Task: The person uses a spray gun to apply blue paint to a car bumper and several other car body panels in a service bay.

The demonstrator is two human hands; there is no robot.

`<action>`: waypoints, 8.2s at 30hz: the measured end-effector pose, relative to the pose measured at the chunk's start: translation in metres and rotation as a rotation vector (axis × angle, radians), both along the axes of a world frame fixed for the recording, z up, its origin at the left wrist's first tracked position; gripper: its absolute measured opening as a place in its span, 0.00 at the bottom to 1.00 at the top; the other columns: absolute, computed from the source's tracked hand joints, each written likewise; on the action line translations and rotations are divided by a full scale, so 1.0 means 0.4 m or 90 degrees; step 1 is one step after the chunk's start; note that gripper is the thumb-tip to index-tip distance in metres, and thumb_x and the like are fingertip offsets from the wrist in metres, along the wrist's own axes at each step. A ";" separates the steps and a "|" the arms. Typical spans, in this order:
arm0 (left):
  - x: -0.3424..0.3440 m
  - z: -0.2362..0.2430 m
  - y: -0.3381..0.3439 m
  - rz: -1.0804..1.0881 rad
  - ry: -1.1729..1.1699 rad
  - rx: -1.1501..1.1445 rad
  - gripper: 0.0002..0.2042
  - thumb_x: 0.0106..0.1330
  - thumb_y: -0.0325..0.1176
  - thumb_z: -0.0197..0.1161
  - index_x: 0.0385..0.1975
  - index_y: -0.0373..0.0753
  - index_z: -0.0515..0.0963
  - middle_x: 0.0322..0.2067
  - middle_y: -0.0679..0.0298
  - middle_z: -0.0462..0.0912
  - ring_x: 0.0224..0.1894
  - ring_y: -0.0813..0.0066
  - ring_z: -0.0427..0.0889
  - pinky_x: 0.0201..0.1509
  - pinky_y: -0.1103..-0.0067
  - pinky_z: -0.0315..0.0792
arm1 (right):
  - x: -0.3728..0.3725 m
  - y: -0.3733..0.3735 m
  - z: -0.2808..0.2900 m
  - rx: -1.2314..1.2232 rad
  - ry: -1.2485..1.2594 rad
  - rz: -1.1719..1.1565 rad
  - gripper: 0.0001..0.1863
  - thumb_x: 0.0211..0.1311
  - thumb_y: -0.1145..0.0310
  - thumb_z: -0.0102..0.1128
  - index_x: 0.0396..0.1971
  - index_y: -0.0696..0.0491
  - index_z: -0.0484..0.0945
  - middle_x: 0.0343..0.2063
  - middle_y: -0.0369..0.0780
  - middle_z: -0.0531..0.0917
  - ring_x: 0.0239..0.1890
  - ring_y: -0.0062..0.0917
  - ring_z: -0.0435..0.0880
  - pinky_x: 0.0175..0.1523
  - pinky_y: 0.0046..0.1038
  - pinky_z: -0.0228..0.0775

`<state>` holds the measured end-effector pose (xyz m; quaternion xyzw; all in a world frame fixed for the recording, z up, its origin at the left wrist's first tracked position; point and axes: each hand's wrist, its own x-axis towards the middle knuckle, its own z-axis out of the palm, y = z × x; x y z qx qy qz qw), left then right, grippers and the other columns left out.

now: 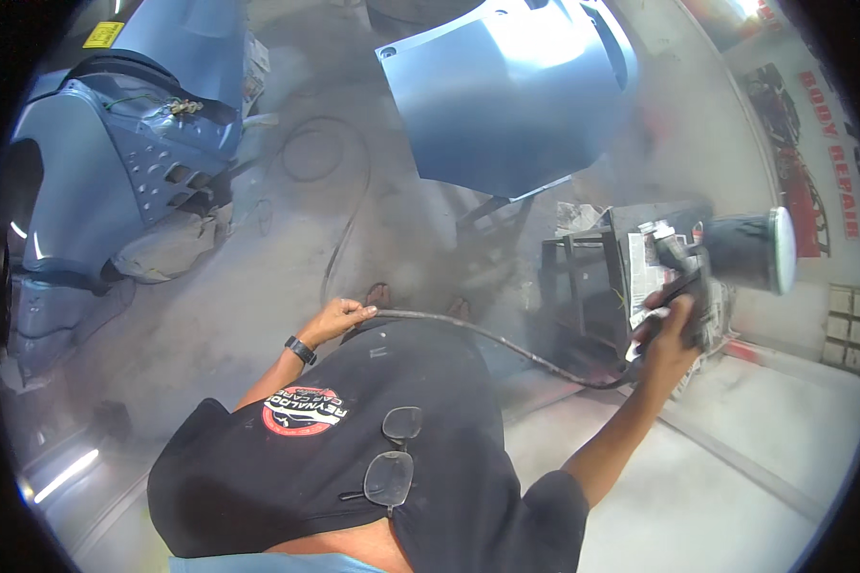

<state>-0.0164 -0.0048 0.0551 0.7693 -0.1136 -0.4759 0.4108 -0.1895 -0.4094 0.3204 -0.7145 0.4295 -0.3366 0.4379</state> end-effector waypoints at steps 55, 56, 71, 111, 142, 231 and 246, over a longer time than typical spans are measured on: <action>-0.184 -0.021 -0.045 0.040 0.029 0.110 0.22 0.71 0.48 0.64 0.19 0.39 0.76 0.18 0.79 0.71 0.22 0.92 0.64 0.24 0.84 0.57 | -0.177 -0.231 -0.595 0.297 -0.066 0.213 0.18 0.65 0.56 0.69 0.37 0.58 0.84 0.19 0.34 0.80 0.15 0.13 0.73 0.18 0.20 0.66; -0.184 0.000 -0.062 0.034 0.036 0.110 0.22 0.71 0.48 0.64 0.19 0.39 0.76 0.18 0.79 0.71 0.22 0.92 0.64 0.24 0.84 0.58 | -0.172 -0.270 -0.622 0.290 -0.062 0.190 0.18 0.65 0.55 0.68 0.36 0.58 0.84 0.19 0.34 0.80 0.15 0.13 0.73 0.17 0.20 0.66; -0.253 0.090 -0.123 0.138 0.059 0.128 0.20 0.73 0.47 0.62 0.23 0.38 0.79 0.19 0.77 0.75 0.21 0.92 0.66 0.24 0.84 0.61 | -0.153 -0.406 -0.725 0.213 -0.102 -0.009 0.21 0.67 0.51 0.66 0.34 0.58 0.82 0.22 0.36 0.82 0.15 0.15 0.76 0.17 0.20 0.64; -0.186 0.015 0.437 0.124 -0.047 0.221 0.26 0.66 0.59 0.63 0.20 0.40 0.79 0.20 0.74 0.71 0.25 0.83 0.64 0.31 0.81 0.58 | -0.074 0.167 -0.781 0.417 -0.191 -0.183 0.26 0.71 0.43 0.56 0.38 0.56 0.77 0.20 0.38 0.79 0.10 0.21 0.76 0.13 0.21 0.65; -0.159 -0.094 0.186 0.056 -0.067 -0.127 0.27 0.65 0.59 0.65 0.21 0.37 0.82 0.15 0.70 0.75 0.19 0.84 0.69 0.23 0.79 0.62 | 0.008 0.352 -0.038 -0.183 0.094 0.345 0.13 0.61 0.69 0.71 0.42 0.58 0.81 0.22 0.34 0.80 0.22 0.14 0.75 0.26 0.22 0.66; -0.339 0.099 -1.137 0.368 -0.036 -0.023 0.25 0.73 0.54 0.58 0.22 0.37 0.77 0.20 0.75 0.71 0.27 0.86 0.67 0.31 0.81 0.64 | 0.553 -1.166 0.329 -0.165 0.010 0.658 0.20 0.66 0.50 0.59 0.35 0.54 0.81 0.25 0.31 0.81 0.16 0.13 0.71 0.20 0.18 0.61; -0.362 0.072 -1.085 0.430 0.022 0.014 0.22 0.72 0.49 0.61 0.21 0.40 0.77 0.21 0.75 0.73 0.26 0.87 0.66 0.30 0.83 0.60 | 0.493 -1.389 0.066 0.150 -0.080 0.610 0.22 0.68 0.47 0.60 0.42 0.53 0.81 0.26 0.35 0.83 0.16 0.14 0.72 0.18 0.18 0.63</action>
